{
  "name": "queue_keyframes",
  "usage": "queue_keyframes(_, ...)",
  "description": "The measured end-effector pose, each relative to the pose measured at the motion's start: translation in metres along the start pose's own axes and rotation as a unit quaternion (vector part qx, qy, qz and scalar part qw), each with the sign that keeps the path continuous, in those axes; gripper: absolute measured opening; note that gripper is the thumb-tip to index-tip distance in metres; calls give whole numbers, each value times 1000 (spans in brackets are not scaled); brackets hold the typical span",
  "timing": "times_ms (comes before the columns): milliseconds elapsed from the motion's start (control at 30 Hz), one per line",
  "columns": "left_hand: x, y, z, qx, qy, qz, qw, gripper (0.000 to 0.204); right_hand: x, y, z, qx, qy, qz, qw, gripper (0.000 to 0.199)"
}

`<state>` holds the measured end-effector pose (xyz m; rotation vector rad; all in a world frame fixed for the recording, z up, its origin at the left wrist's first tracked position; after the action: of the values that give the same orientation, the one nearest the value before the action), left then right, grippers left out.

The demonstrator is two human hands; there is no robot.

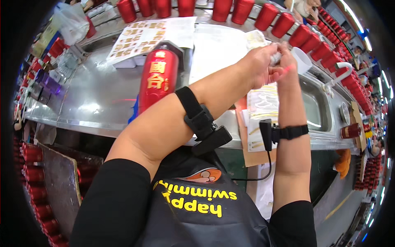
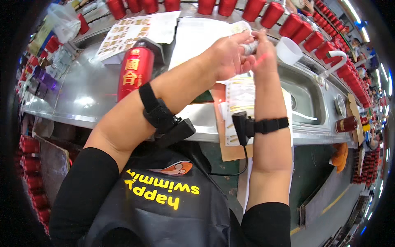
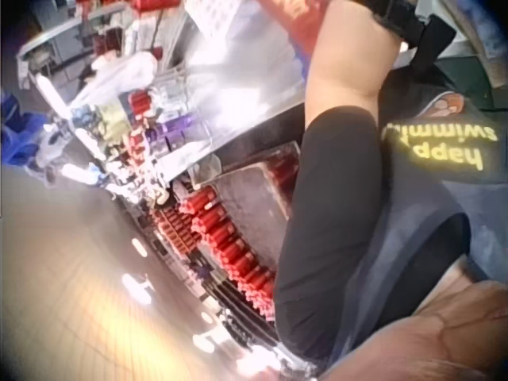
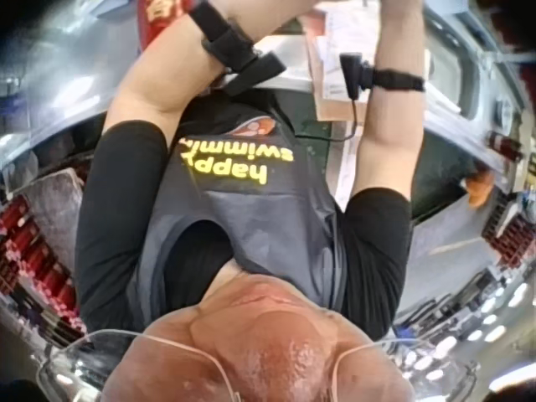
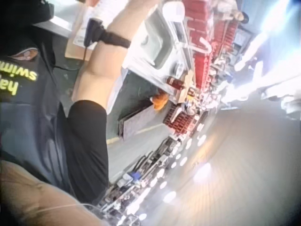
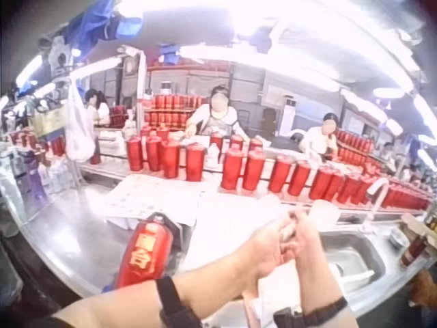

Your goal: Manually applying decorative gold labels and tape to red thermos-style containers on a factory assembly line.

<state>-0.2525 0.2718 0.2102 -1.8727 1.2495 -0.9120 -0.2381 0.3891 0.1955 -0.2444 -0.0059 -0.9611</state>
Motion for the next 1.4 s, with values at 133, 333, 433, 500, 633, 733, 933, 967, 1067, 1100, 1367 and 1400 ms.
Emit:
queue_keyframes(133, 79, -6, -111, -145, -198, 2, 969, 19, 53, -52, 35, 375, 215, 65, 899, 35)
queue_keyframes(333, 218, 48, -201, -366, -429, -64, 823, 20, 168, -137, -71, 719, 274, 266, 581, 25)
queue_keyframes(433, 241, 103, -181, -454, -428, -105, 774, 22, 168, -136, -86, 773, 243, 210, 547, 27)
queue_keyframes(500, 257, 124, -161, -536, -350, -180, 747, 28, 170, -126, -92, 769, 290, 171, 543, 30)
queue_keyframes(633, 279, 115, -135, -684, -475, -74, 549, 35, 178, -117, -91, 763, 347, 123, 532, 43)
queue_keyframes(733, 271, 112, -114, -771, -416, -3, 481, 47, 188, -120, -86, 747, 352, 131, 548, 44)
queue_keyframes(933, 260, 99, -122, -800, -393, 44, 452, 54, 185, -98, -103, 740, 355, 76, 567, 46)
queue_keyframes(967, 254, 98, -122, -821, -375, 46, 429, 56, 186, -98, -103, 740, 351, 75, 568, 46)
queue_keyframes(1067, 248, 93, -108, -834, -378, 71, 395, 57, 182, -100, -96, 718, 337, 101, 600, 53)
queue_keyframes(1100, 246, 90, -102, -845, -374, 82, 375, 56, 182, -99, -93, 718, 336, 101, 602, 53)
queue_keyframes(1367, 253, 98, -93, -838, -393, 91, 368, 63, 176, -100, -64, 642, 264, 190, 694, 30)
queue_keyframes(1400, 256, 104, -101, -823, -402, 35, 399, 71, 181, -109, -43, 589, 324, 178, 719, 26)
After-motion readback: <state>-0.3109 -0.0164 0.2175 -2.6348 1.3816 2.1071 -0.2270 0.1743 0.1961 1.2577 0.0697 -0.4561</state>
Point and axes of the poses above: each hand's wrist, its own x-axis away from the middle knuckle, its own y-axis out of the back of the hand, z = x × y, the point moved 9 cm from there along -x, towards the middle knuckle, and after that the axes turned 10 degrees about x, right-handed, at the moved point
